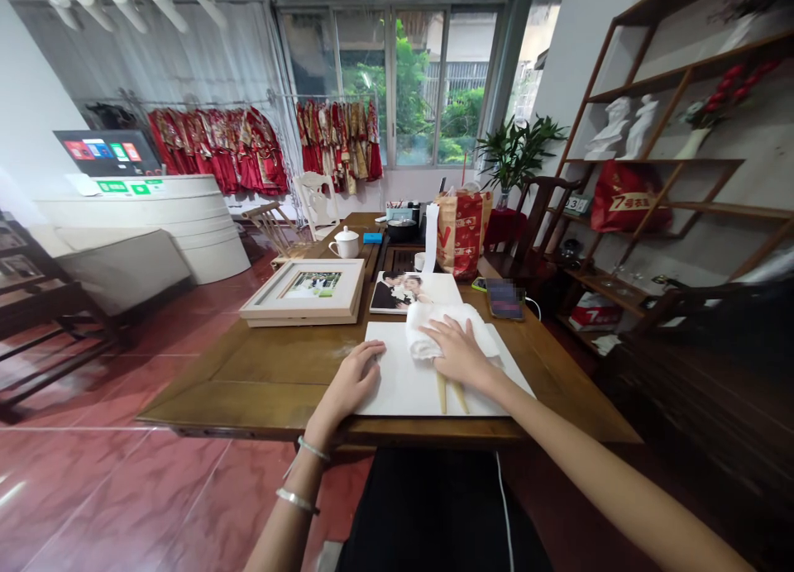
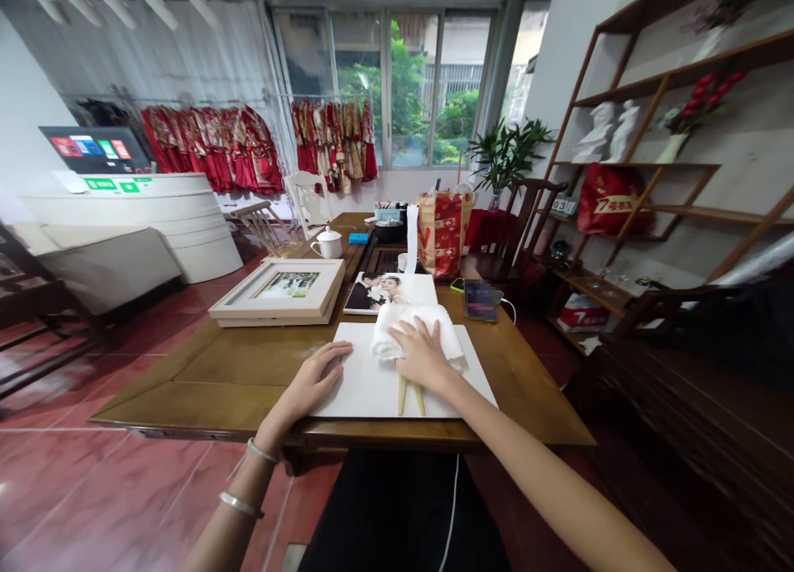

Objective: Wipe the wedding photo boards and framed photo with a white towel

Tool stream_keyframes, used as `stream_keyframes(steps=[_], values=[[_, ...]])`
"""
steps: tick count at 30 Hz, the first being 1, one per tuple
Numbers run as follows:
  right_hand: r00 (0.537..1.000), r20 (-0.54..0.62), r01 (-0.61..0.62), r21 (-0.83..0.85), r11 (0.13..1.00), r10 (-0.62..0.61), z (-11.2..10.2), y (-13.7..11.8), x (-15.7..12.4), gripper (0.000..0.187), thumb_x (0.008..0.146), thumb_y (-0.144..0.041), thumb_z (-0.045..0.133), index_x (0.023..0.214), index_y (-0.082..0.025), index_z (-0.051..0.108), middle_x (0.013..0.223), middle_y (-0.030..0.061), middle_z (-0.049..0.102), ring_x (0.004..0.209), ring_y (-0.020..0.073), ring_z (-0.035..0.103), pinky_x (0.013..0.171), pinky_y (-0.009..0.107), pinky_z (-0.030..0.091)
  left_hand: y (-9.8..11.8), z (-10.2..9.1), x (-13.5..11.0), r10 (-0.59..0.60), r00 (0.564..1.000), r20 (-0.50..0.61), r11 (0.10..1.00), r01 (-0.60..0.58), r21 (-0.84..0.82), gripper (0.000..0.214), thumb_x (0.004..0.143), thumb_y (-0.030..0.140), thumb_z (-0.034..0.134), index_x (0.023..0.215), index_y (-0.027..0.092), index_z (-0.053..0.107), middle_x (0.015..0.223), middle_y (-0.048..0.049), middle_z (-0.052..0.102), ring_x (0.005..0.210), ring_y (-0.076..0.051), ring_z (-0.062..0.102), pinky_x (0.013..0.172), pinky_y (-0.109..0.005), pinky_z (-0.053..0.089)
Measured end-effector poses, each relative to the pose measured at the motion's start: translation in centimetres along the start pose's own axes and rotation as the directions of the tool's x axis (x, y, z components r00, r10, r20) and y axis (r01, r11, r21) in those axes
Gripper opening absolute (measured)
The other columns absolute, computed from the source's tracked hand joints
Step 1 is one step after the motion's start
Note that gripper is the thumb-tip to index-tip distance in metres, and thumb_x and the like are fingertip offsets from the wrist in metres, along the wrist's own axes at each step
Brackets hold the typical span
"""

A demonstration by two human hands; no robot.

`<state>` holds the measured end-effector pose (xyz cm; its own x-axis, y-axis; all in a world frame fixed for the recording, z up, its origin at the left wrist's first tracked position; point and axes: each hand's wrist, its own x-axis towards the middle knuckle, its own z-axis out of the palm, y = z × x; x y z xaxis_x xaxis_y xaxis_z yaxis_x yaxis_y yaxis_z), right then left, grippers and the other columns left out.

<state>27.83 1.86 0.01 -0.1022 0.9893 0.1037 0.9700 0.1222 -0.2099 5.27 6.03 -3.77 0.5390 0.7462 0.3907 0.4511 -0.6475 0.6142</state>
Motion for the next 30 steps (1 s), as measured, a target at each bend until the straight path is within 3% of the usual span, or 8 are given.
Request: stream_keyframes(steps=[4, 11, 15, 19, 24, 27, 30], values=[[0.994, 0.021, 0.11, -0.004, 0.994, -0.11, 0.5, -2.0, -2.3, 0.073, 0.064, -0.013, 0.047, 0.137, -0.022, 0.039, 0.145, 0.0076, 0.034, 0.136, 0.0335, 0.012, 0.104, 0.062, 0.001, 0.1, 0.0, 0.0, 0.016, 1.0, -0.014, 1.0, -0.016, -0.007, 0.036, 0.079, 0.012, 0.044, 0.111, 0.015, 0.06, 0.122, -0.012, 0.057, 0.118, -0.024, 0.051, 0.104, -0.044, 0.036], [0.95, 0.085, 0.29, 0.119, 0.95, -0.301, -0.9, -4.0, -10.6, 0.086, 0.053, -0.008, 0.043, 0.137, -0.028, 0.037, 0.146, 0.0011, 0.034, 0.138, 0.0274, 0.009, 0.108, 0.058, 0.003, 0.5, -0.1, 0.0, 0.0, 1.0, -0.001, 1.0, 0.0, 0.006, 0.037, 0.079, 0.012, 0.042, 0.111, 0.013, 0.06, 0.123, -0.0124, 0.057, 0.118, -0.023, 0.051, 0.105, -0.043, 0.036], [0.964, 0.05, 0.245, 0.2, 0.949, -0.26, -1.6, -1.9, -11.4, 0.087, 0.053, -0.004, 0.038, 0.135, -0.032, 0.04, 0.143, -0.0036, 0.038, 0.137, 0.0199, 0.018, 0.111, 0.052, 0.008, 0.5, -0.2, 0.0, 0.003, 1.0, 0.002, 1.0, -0.003, 0.006, 0.037, 0.078, 0.012, 0.042, 0.111, 0.015, 0.06, 0.123, -0.0107, 0.057, 0.118, -0.023, 0.051, 0.105, -0.042, 0.036], [0.997, -0.034, 0.069, 0.161, 0.985, -0.064, -1.3, 2.8, -8.3, 0.076, 0.059, -0.005, 0.039, 0.133, -0.026, 0.044, 0.141, 0.0011, 0.041, 0.135, 0.0225, 0.024, 0.109, 0.054, 0.01, 0.6, -0.3, 0.0, -0.004, 1.0, 0.009, 1.0, 0.004, 0.004, 0.037, 0.078, 0.013, 0.042, 0.111, 0.013, 0.059, 0.123, -0.0126, 0.056, 0.118, -0.023, 0.051, 0.105, -0.042, 0.036], [0.974, -0.154, -0.157, 0.059, 0.986, 0.164, -0.3, 7.6, -6.4, 0.068, 0.066, -0.006, 0.039, 0.132, -0.022, 0.045, 0.141, 0.0051, 0.041, 0.134, 0.0273, 0.025, 0.106, 0.058, 0.017, 0.7, -0.3, 0.0, -0.005, 1.0, 0.007, 1.0, 0.005, -0.002, 0.036, 0.079, 0.013, 0.042, 0.11, 0.014, 0.06, 0.122, -0.012, 0.057, 0.118, -0.022, 0.051, 0.105, -0.041, 0.036], [0.979, -0.18, -0.095, 0.006, 0.995, 0.095, 0.2, 7.9, -8.1, 0.074, 0.061, -0.004, 0.039, 0.131, -0.026, 0.045, 0.143, 0.0015, 0.038, 0.135, 0.0267, 0.022, 0.107, 0.059, 0.015, 0.3, 0.0, -0.2, -0.002, 0.999, -0.038, 0.999, 0.003, 0.034, 0.036, 0.08, 0.016, 0.044, 0.113, 0.013, 0.057, 0.128, -0.0133, 0.052, 0.121, -0.024, 0.048, 0.106, -0.042, 0.034], [0.984, -0.175, 0.02, -0.025, 0.999, -0.024, 0.4, 7.2, -10.5, 0.083, 0.055, -0.003, 0.038, 0.133, -0.031, 0.041, 0.144, -0.0026, 0.036, 0.137, 0.0239, 0.017, 0.109, 0.058, 0.01, -0.1, 0.4, -0.4, -0.096, 0.977, -0.192, 0.982, 0.124, 0.144, 0.042, 0.078, 0.028, 0.052, 0.116, 0.01, 0.053, 0.135, -0.0185, 0.044, 0.13, -0.031, 0.035, 0.108, -0.049, 0.027]])
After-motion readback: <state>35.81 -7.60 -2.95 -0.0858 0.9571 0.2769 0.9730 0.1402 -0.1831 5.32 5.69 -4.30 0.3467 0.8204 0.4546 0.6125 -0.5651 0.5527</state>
